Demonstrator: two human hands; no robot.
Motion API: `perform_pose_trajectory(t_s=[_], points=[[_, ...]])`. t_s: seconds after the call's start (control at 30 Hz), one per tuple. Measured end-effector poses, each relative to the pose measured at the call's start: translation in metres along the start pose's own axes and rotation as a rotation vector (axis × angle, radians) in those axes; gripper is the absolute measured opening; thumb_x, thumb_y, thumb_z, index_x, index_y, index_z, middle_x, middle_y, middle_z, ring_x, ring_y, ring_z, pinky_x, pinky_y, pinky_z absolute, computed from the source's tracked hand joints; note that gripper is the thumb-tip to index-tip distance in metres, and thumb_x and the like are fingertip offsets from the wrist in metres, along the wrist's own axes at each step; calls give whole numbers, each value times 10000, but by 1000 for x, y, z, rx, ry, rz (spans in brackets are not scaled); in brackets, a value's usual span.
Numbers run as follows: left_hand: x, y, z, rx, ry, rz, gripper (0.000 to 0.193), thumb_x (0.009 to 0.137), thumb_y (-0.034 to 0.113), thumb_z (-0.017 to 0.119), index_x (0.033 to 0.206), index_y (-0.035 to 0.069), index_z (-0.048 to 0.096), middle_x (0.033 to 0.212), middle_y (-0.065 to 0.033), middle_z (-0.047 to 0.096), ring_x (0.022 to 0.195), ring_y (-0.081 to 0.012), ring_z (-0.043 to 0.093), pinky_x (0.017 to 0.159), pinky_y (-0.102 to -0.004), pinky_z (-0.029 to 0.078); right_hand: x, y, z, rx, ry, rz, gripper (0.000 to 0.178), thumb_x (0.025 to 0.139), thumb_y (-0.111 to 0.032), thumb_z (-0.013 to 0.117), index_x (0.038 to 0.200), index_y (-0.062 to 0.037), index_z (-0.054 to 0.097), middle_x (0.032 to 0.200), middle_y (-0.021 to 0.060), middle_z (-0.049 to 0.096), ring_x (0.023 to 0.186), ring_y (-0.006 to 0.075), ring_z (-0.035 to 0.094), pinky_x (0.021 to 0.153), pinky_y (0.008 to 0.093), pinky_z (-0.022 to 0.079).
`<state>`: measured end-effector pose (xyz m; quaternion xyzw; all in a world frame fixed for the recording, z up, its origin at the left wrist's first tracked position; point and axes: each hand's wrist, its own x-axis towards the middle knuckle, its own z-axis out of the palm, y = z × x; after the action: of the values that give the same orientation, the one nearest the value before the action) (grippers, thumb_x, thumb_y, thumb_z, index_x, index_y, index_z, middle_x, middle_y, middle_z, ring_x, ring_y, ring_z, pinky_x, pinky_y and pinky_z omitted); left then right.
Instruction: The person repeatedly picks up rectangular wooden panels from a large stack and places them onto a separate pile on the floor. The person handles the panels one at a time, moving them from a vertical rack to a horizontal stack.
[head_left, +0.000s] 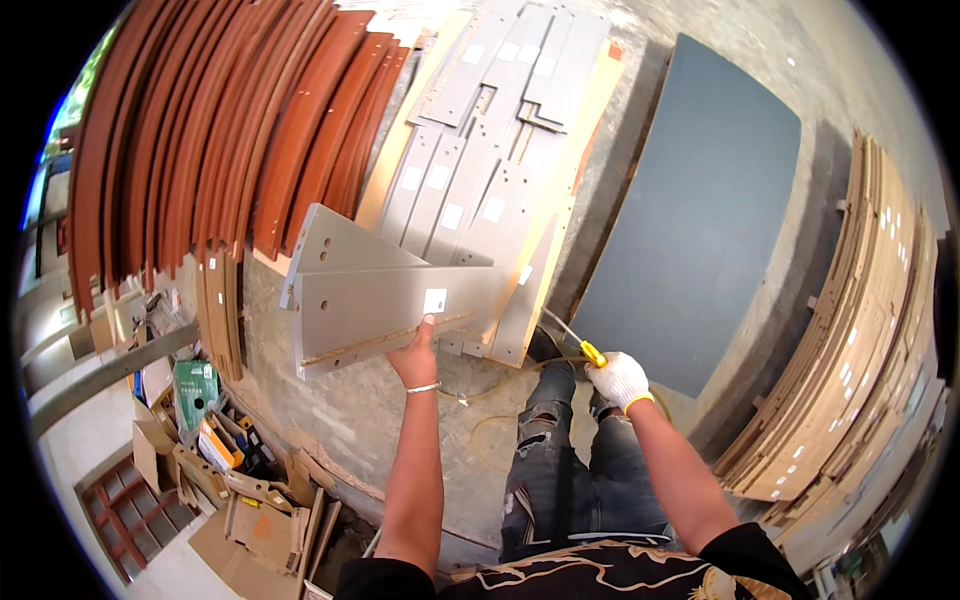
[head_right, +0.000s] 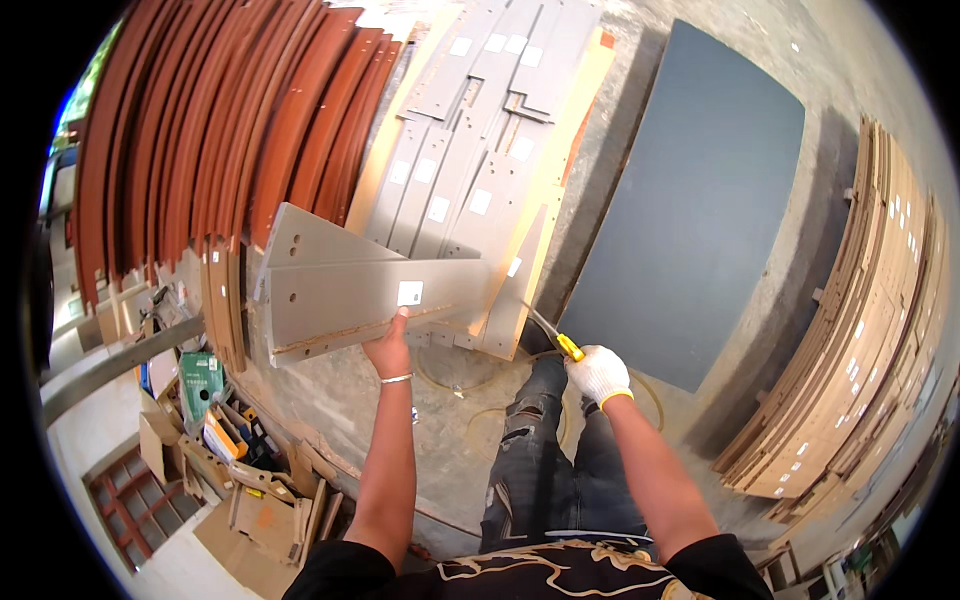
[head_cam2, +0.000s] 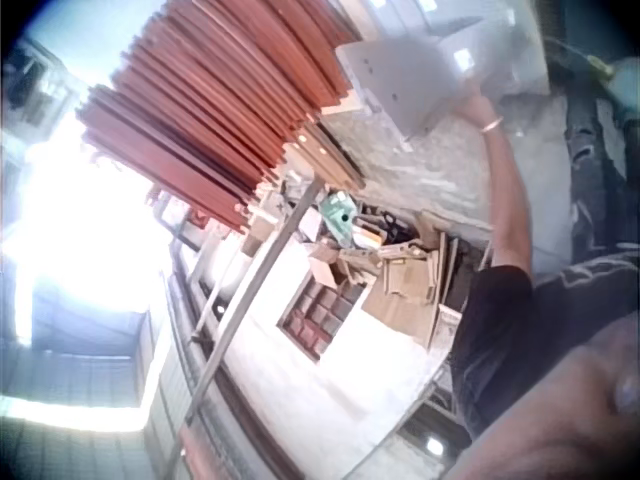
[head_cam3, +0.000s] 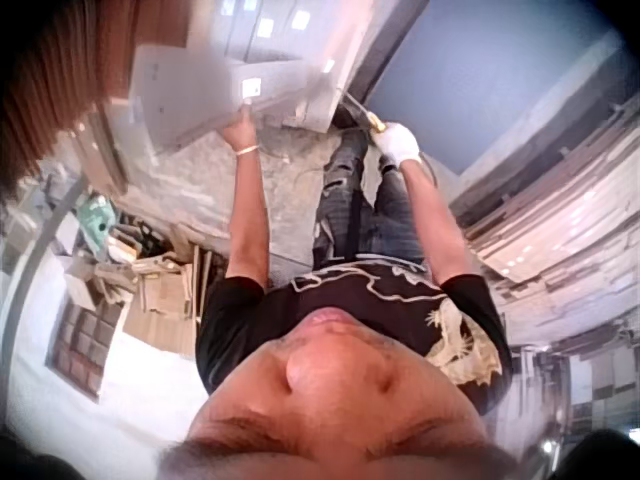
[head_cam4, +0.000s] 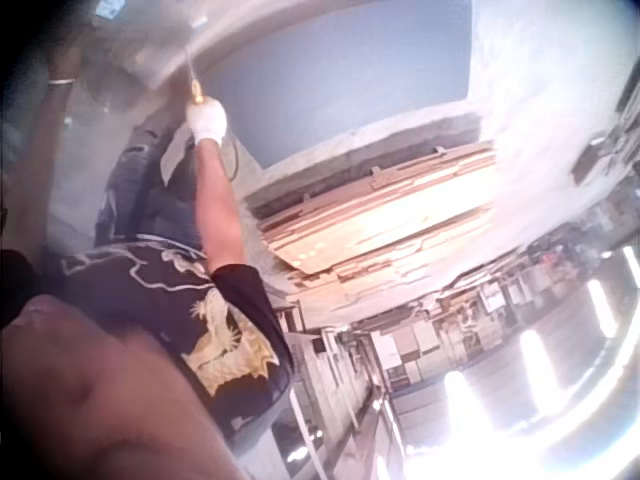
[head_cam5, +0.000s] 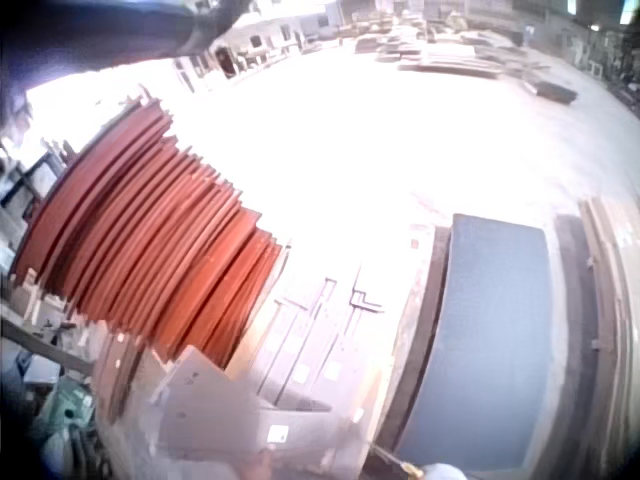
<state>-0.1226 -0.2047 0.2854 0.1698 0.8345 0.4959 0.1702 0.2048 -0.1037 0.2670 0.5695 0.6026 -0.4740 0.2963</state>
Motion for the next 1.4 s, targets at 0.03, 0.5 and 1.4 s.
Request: perform_pose_trajectory(t_s=[0.03, 0.5, 1.4], points=[[-16, 2, -9, -40, 39, -56, 366, 811, 45, 822, 1126, -50, 660, 1148, -108, 685, 1020, -211, 644, 934, -352, 510, -3, -5, -4, -72, -22, -18, 357, 924, -386, 611, 1055, -89, 757, 1046, 190, 742, 1010, 376, 706, 898, 467, 554], [-295, -7, -222, -921, 1141, -695, 487, 857, 39, 760, 1299, 59, 557, 1191, -101, 668, 1023, -265, 674, 713, -490, 606, -123, -27, 25, -564, -39, -471, 314, 846, -270, 598, 1012, -71, 777, 1008, 235, 733, 999, 421, 700, 889, 507, 553], [-1084, -108, -202, -1634, 2207, -101, 312, 883, 111, 744, 1184, 64, 676, 1132, -61, 693, 1117, -290, 602, 888, -582, 478, -482, 218, 335, -1384, -749, -986, 172, 910, -139, 629, 966, 13, 688, 741, 105, 690, 512, 180, 631, 476, 326, 495]])
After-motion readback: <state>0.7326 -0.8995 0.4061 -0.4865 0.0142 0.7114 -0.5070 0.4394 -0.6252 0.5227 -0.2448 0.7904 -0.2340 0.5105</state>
